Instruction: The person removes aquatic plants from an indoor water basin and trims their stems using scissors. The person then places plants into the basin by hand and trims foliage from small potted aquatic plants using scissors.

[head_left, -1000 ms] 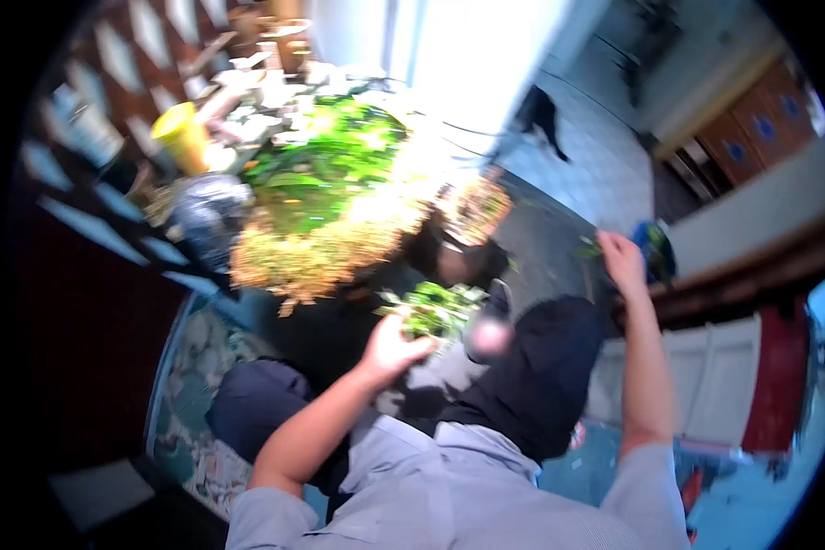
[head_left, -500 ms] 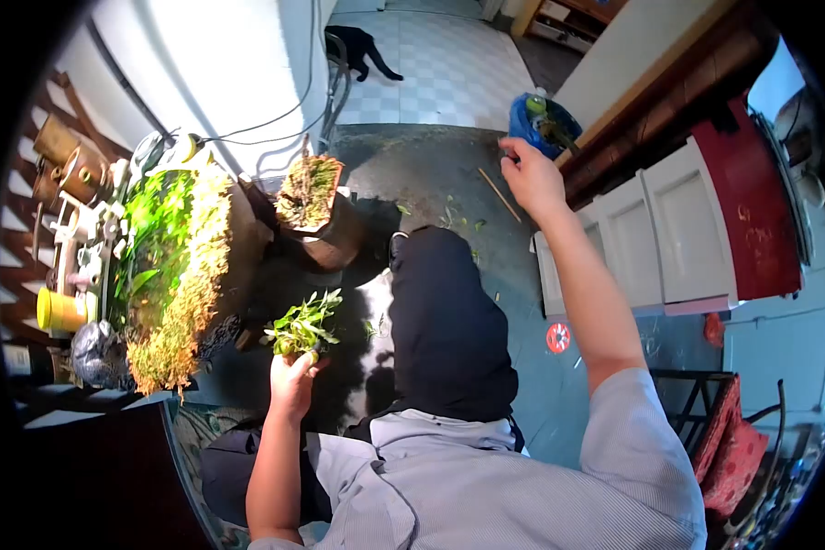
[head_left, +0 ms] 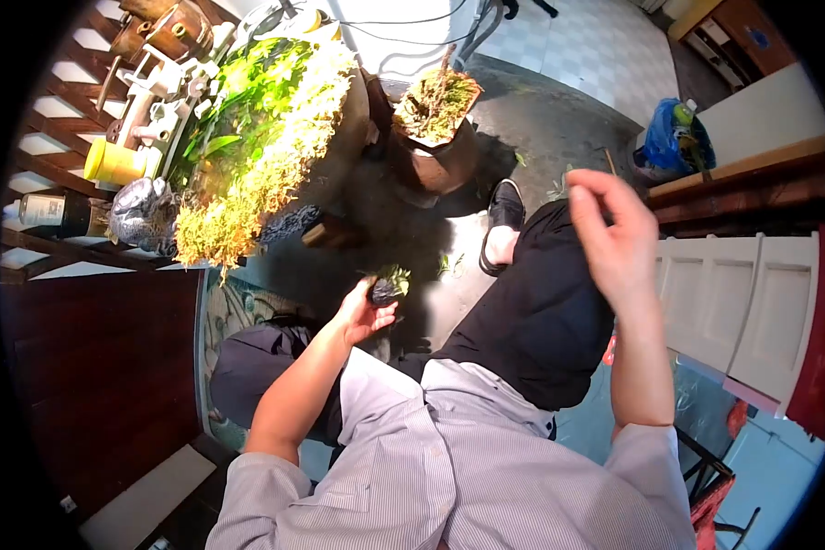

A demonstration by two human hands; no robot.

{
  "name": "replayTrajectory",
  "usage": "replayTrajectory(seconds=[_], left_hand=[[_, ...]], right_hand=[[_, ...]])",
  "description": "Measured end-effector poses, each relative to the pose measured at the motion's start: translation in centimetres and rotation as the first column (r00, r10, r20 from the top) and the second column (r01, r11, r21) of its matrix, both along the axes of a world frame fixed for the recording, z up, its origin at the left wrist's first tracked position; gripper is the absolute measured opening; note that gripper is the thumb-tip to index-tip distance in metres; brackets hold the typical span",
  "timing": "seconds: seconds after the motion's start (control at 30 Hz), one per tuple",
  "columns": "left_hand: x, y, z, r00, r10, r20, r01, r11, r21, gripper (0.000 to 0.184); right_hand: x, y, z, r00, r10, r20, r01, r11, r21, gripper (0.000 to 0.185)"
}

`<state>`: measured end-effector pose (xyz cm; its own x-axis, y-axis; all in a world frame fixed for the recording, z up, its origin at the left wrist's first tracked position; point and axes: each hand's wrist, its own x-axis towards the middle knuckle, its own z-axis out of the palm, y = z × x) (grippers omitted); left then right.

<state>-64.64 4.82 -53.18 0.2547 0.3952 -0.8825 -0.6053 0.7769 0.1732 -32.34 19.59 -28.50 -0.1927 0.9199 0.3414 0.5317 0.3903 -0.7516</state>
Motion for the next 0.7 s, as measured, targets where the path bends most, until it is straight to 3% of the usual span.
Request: replayTrajectory(seconds=[0.1,0.27,0.33,0.43,0.6,0.7], left_hand=[[2.3,0.9,3.5,0.997,0.052,-0.049,-0.041,0.977,0.209,0.027],[5.2,2.7,9.8,0.996,0.014,0.084,-0.06,0.819,0.571,0.054],[5.6,3.3,10.3,0.994,-0.006,0.112,-0.065,0.776,0.627,0.065],[6.1,3.7,12.0,0.981,0.006,0.195,-0.135,0.741,0.657,0.067],[6.2,3.5,12.6,0.952,0.011,0.306,-0.221,0.718,0.661,0.072],[6.1,3.5,13.7,0.998,0.034,0.05,-0.06,0.643,0.764,0.072]], right_hand=[[-3.2,-1.9,-0.4,0.978,0.187,0.096,-0.17,0.971,-0.167,0.018],[-6.1,-3.6,-4.8,0.878,0.41,0.247,-0.299,0.872,-0.388,0.023],[-6.4,-3.9,-5.6,0.901,0.385,0.197,-0.28,0.866,-0.414,0.024],[-6.3,-3.9,-5.6,0.922,0.359,0.144,-0.245,0.829,-0.503,0.027],[-5.8,-4.2,-5.0,0.935,0.354,0.029,-0.303,0.838,-0.454,0.031],[-6.1,-4.4,-4.5,0.923,0.377,-0.074,-0.371,0.824,-0.428,0.032]])
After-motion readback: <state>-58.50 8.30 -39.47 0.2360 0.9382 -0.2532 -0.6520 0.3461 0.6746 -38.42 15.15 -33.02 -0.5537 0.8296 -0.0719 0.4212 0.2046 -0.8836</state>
